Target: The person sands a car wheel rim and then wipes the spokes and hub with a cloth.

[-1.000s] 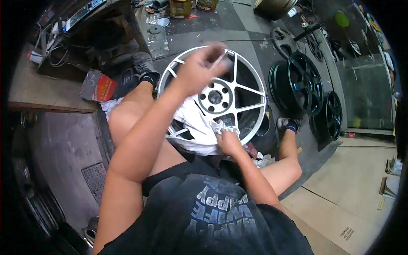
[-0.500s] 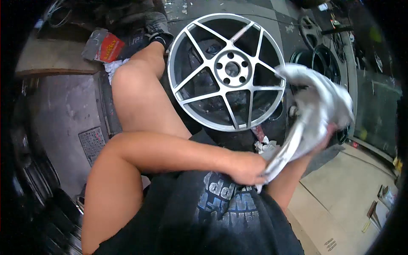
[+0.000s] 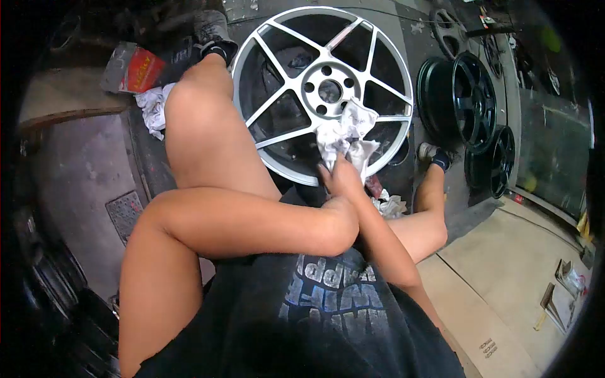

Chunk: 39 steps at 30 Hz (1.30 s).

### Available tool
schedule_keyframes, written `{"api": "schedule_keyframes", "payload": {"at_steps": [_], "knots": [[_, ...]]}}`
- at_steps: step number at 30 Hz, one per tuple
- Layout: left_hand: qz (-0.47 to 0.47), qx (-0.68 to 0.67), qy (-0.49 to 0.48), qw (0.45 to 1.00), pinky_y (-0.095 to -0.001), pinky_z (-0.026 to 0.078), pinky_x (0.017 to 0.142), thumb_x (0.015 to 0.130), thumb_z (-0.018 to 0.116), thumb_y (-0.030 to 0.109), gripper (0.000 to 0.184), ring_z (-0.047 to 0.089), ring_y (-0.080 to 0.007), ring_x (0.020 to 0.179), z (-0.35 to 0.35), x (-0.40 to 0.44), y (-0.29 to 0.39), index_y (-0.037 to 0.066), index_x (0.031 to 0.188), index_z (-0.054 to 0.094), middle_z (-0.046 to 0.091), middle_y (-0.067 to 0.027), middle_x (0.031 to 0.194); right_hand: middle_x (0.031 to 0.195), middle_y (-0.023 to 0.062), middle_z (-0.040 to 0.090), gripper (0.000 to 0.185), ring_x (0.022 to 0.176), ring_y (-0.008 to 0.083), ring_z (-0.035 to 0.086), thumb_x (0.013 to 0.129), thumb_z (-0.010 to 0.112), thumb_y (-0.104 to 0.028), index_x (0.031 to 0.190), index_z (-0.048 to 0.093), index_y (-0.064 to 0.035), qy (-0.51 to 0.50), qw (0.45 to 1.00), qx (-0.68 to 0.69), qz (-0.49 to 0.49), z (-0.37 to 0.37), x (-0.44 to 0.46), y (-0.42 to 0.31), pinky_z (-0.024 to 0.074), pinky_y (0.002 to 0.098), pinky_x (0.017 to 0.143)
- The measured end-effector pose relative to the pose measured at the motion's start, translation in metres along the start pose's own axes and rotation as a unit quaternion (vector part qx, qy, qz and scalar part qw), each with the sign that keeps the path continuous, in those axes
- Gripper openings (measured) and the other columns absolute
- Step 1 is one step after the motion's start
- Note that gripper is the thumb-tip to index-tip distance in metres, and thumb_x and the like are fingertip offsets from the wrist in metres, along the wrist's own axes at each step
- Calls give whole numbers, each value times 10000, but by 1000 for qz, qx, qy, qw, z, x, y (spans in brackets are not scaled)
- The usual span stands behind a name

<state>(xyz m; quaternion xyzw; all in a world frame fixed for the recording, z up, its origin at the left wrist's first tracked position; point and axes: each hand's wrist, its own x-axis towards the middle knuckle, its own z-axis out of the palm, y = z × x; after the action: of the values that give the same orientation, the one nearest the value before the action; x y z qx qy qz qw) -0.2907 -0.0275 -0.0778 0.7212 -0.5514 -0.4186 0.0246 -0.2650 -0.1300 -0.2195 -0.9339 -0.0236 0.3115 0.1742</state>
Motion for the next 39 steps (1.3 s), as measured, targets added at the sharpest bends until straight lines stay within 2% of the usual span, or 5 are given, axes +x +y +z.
{"api": "schedule_keyframes", "payload": {"at_steps": [13, 24, 27, 30, 39], "knots": [[-82, -55, -21, 995, -482, 558, 894, 852, 775, 256, 348, 695, -290, 1154, 18, 83, -33, 171, 1189, 792, 723, -70, 1297, 1277, 230, 691, 948, 1181, 341, 661, 860, 629, -751, 1310, 644, 84, -206, 960, 189, 22, 30, 103, 39, 473, 394, 1030], [202, -156, 258, 932, -479, 577, 793, 824, 665, 181, 180, 741, -349, 945, 1, 15, 5, 94, 927, 784, 770, -156, 963, 1217, 263, 683, 485, 1123, 413, 670, 913, 701, -315, 1238, 624, 36, -74, 991, 63, 93, -68, -55, 127, 519, 500, 901], [267, -231, 278, 893, -516, 559, 788, 882, 679, 264, 237, 721, -411, 889, -6, 5, 15, 41, 923, 745, 739, -202, 891, 1353, 220, 626, 594, 1231, 355, 615, 917, 654, -366, 1377, 575, 0, 105, 789, 576, 187, -125, -87, 214, 511, 492, 969], [304, -304, 317, 846, -526, 545, 779, 917, 670, 309, 289, 701, -436, 872, -8, 3, 22, 26, 915, 730, 722, -212, 867, 1378, 229, 604, 709, 1218, 374, 613, 887, 657, -428, 1436, 514, -1, 62, 657, 751, -27, -180, -126, 156, 510, 495, 984], [344, -312, 349, 813, -531, 533, 786, 923, 651, 287, 271, 691, -433, 864, -8, 13, 29, 26, 879, 712, 715, -208, 865, 1344, 283, 604, 709, 1195, 412, 618, 888, 636, -431, 1419, 505, 20, 58, 995, -26, -76, -77, -18, 60, 512, 498, 974]]}}
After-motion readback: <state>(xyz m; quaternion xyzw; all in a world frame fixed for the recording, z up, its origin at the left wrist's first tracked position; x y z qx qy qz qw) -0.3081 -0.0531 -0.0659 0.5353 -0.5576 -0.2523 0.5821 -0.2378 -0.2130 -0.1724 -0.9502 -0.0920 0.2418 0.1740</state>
